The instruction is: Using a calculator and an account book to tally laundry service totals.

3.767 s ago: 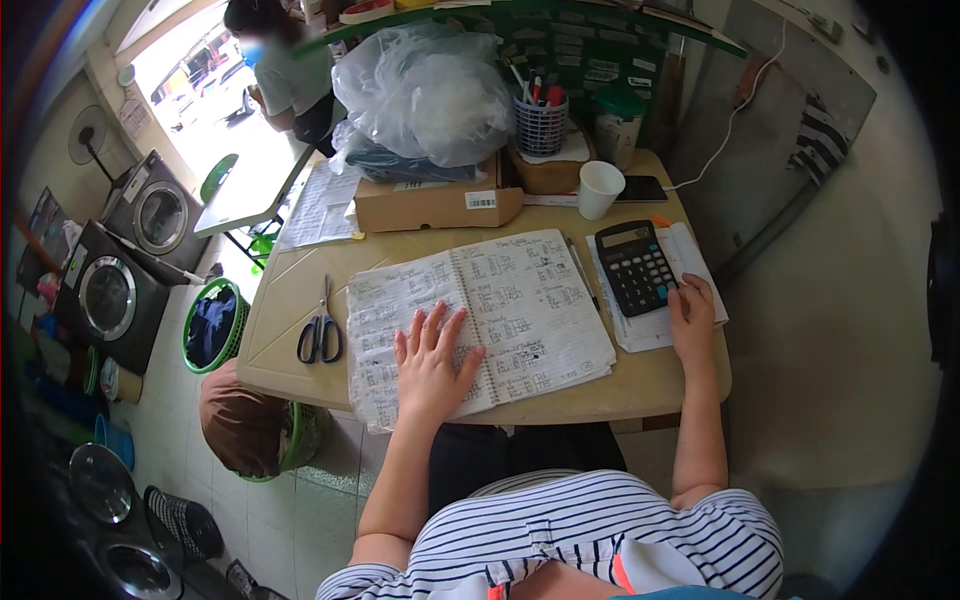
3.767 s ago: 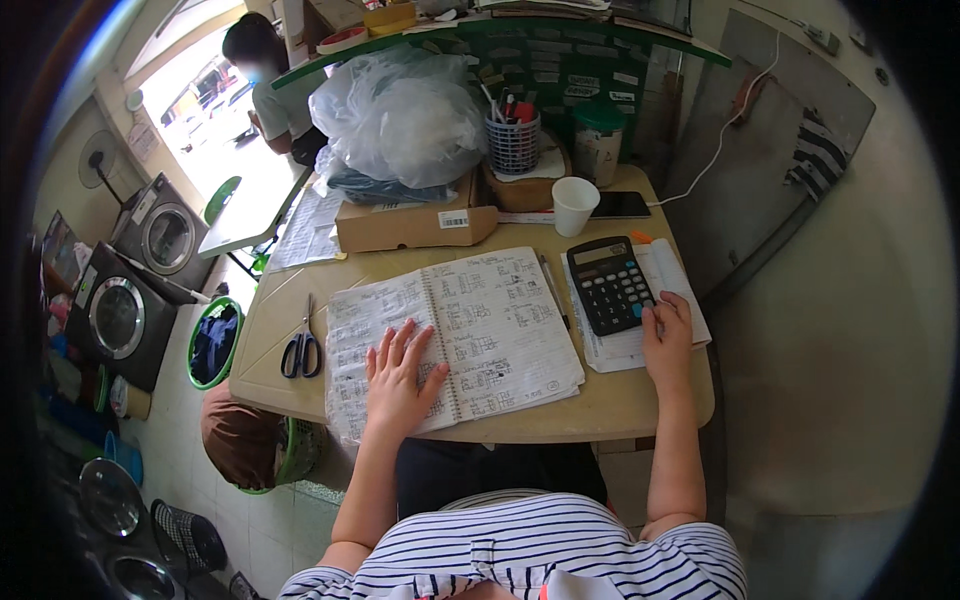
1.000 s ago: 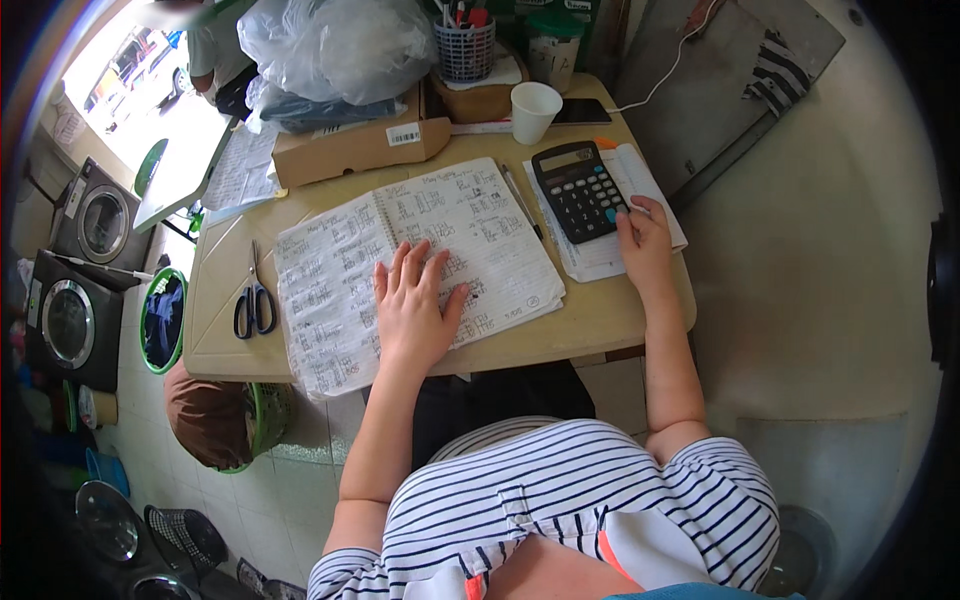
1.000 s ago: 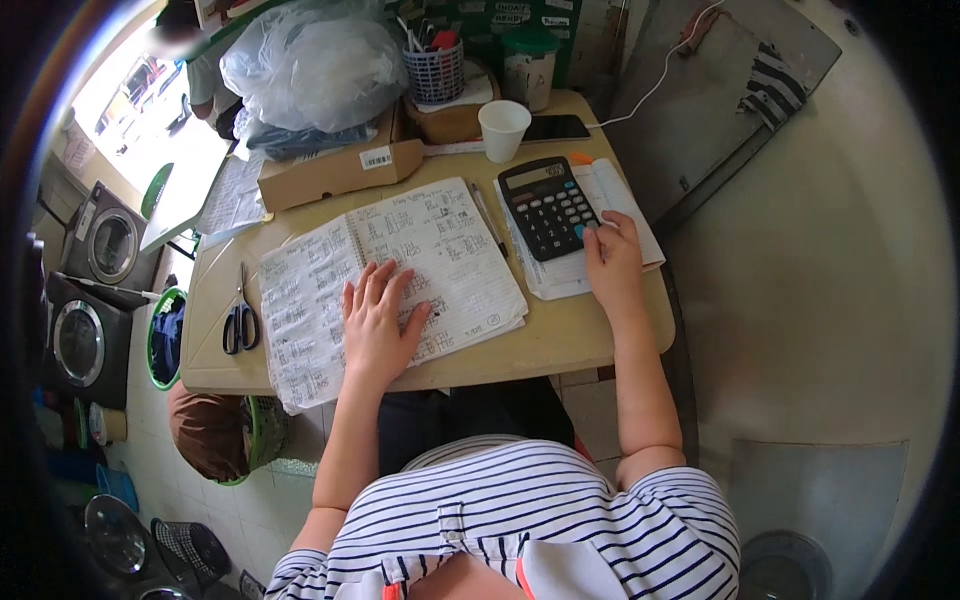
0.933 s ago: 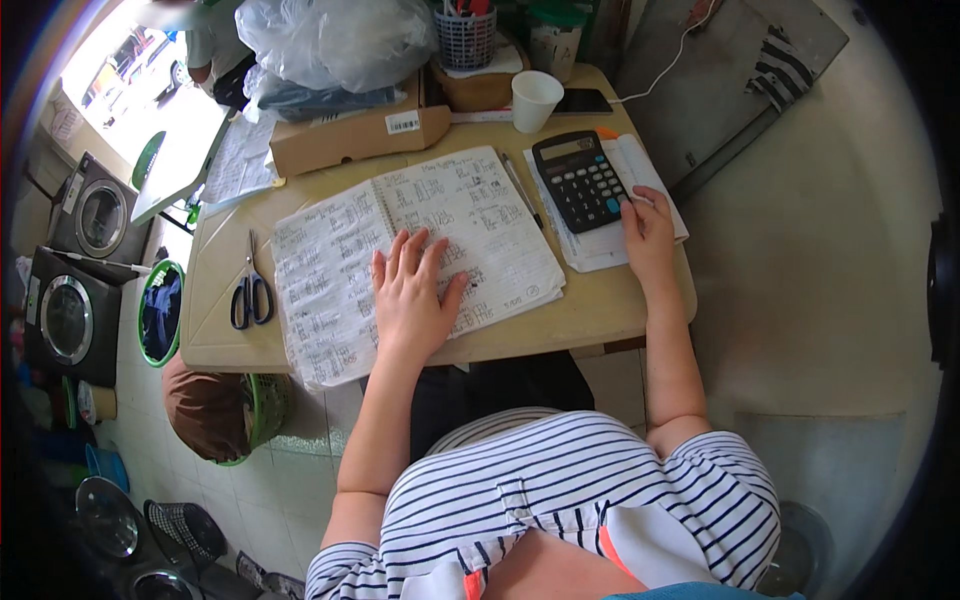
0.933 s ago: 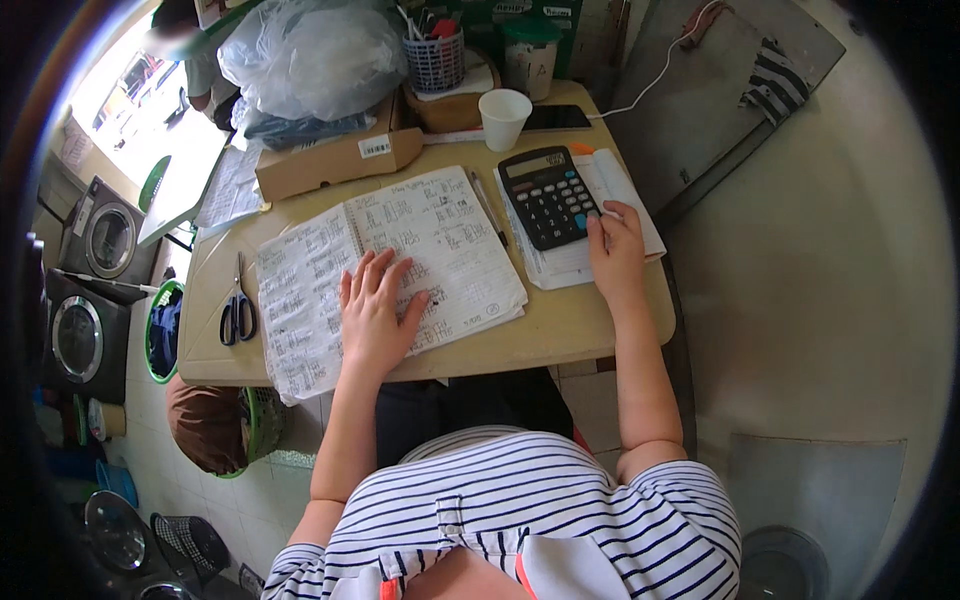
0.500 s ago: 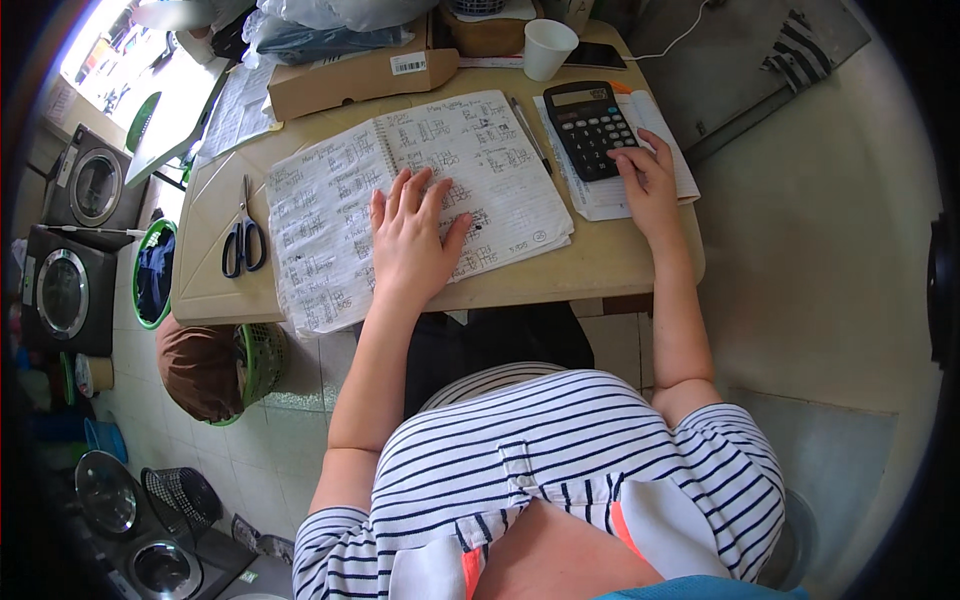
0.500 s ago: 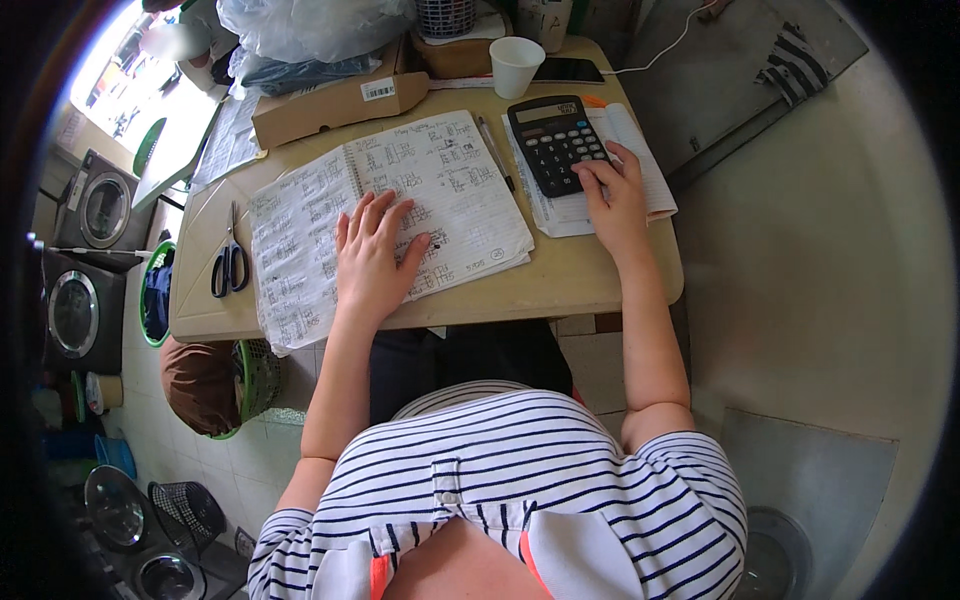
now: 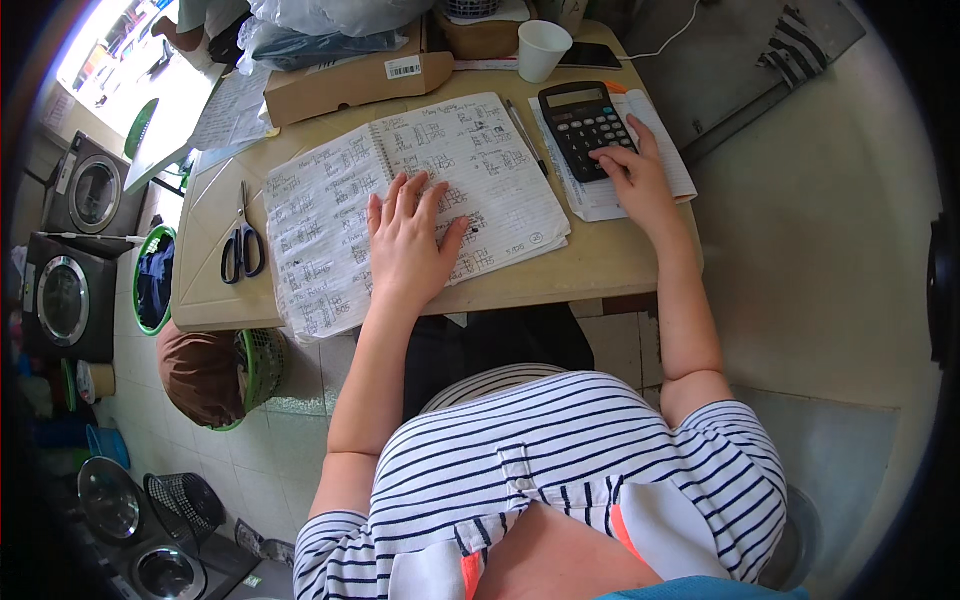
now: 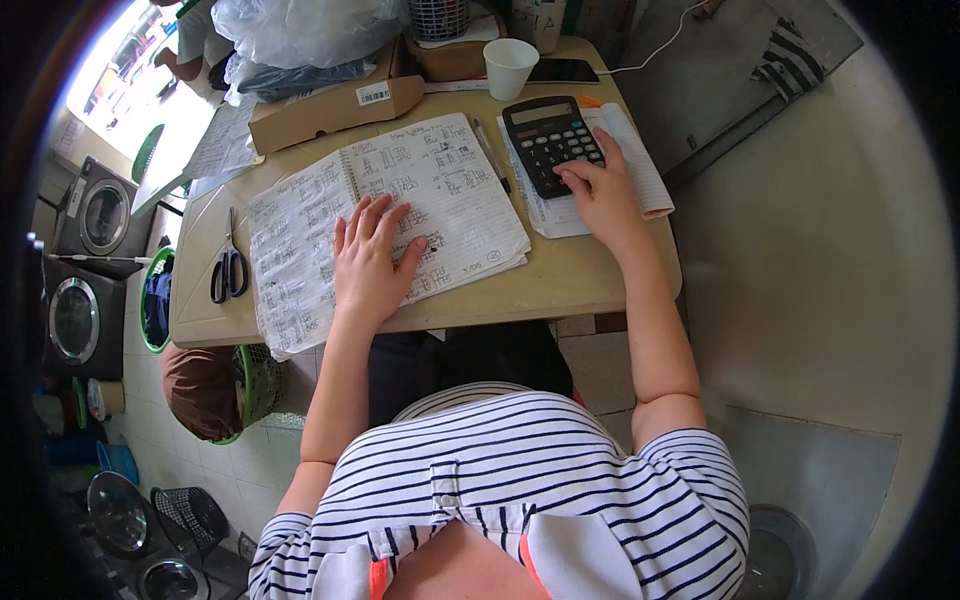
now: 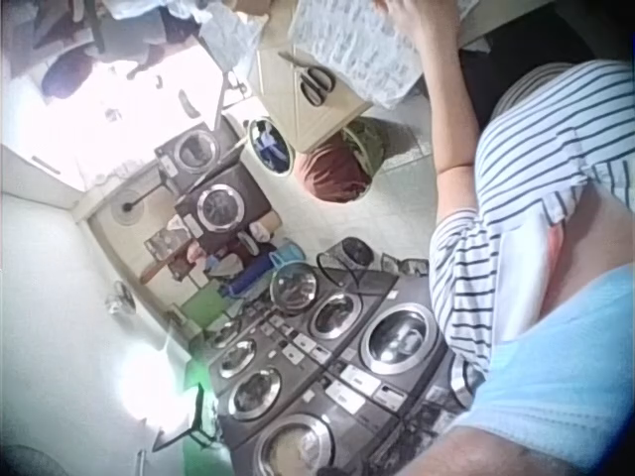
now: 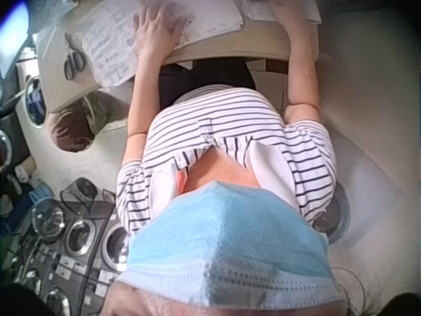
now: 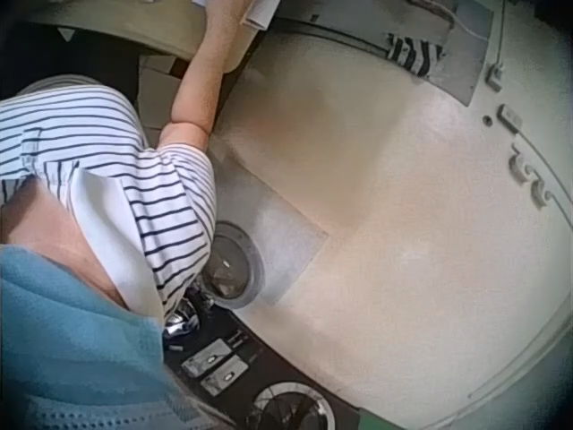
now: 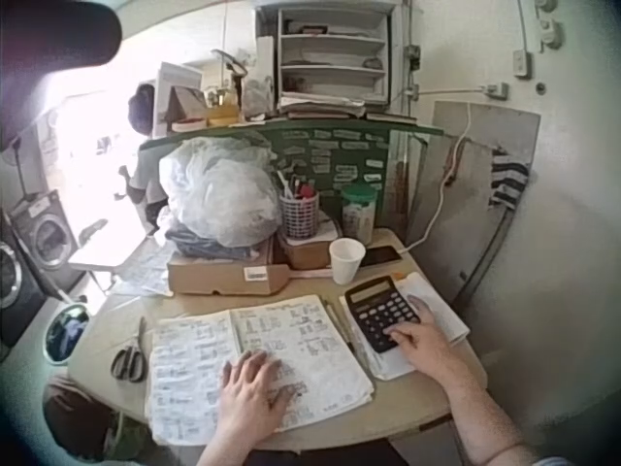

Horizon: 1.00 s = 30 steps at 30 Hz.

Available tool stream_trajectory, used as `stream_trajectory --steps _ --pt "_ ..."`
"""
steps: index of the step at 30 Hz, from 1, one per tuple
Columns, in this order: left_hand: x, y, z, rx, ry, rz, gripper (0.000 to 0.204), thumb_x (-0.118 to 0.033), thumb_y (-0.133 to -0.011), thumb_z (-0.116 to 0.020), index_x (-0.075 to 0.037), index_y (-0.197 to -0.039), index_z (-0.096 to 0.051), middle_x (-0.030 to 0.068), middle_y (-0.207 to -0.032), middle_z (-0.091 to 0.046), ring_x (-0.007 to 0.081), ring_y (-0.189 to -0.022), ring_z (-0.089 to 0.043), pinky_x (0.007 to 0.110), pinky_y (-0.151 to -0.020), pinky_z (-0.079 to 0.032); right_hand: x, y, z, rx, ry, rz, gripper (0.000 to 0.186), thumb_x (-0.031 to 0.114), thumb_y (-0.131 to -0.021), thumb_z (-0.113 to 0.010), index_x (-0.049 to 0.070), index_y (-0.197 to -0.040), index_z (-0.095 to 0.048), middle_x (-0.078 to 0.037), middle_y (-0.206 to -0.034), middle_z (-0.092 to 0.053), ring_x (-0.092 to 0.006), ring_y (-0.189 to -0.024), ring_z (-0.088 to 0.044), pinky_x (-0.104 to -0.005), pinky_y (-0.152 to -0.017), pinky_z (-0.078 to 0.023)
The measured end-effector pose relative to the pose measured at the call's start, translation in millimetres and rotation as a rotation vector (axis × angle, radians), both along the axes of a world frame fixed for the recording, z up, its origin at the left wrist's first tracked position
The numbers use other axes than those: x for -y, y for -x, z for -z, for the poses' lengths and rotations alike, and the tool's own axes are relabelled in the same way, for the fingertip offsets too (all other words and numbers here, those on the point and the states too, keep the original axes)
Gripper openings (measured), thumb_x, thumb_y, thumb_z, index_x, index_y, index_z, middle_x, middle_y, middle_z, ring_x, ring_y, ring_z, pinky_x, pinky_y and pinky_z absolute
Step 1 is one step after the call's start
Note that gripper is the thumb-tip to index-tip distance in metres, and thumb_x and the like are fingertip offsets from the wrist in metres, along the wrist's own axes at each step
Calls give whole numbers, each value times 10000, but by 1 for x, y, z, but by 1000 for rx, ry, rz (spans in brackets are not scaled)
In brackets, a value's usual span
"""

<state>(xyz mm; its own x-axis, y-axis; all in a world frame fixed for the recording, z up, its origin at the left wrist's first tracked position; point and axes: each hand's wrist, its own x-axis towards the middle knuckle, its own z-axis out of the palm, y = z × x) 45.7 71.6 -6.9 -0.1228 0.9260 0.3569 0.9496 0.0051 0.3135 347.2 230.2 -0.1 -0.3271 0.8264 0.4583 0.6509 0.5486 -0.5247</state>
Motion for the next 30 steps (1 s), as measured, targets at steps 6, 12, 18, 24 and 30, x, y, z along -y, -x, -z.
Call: stream_trajectory --steps 6,12,18,24,30 --pt "-1 0 1 1 -10 -8 496 -417 -970 -640 -134 -1375 -602 96 -1491 -524 314 -1493 -362 528 -1246 -208 -32 4 -6 -40 52 47 147 180 -962 -698 122 -1045 -804 -223 -1592 -382 -409 -1426 -432 -455 -1126 -418" --pt "1 1 2 11 2 3 494 -419 -966 -640 -134 -1368 -604 93 -1486 -526 319 -1485 -370 532 -1247 -205 20 14 -2 159 -143 49 157 223 -927 -731 83 -908 -799 -181 -1560 -453 -441 -1457 -366 -594 -1164 -291" --pt "1 0 0 7 -9 6 493 -414 -962 -646 -135 -1366 -605 97 -1482 -528 321 -1486 -367 534 -1247 -204 14 -7 -3 -31 -69 91 174 190 -957 -700 29 -924 -758 -190 -1490 -509 -394 -1385 -461 -516 -1089 -401" --pt "0 -1 -1 22 0 8 489 -404 -963 -647 -135 -1370 -602 102 -1480 -535 321 -1483 -376 526 -1247 -205 8 -28 -7 -182 147 178 183 158 -1016 -637 5 -1032 -736 -191 -1452 -534 -238 -1122 -652 -326 -891 -543" --pt "1 0 -3 23 23 1 503 -402 -965 -641 -105 -1370 -606 112 -1502 -512 318 -1491 -360 535 -1255 -190 10 -24 -1 -88 74 96 174 126 -1024 -618 -7 -1042 -729 -184 -1468 -517 -232 -1112 -650 -321 -888 -541"
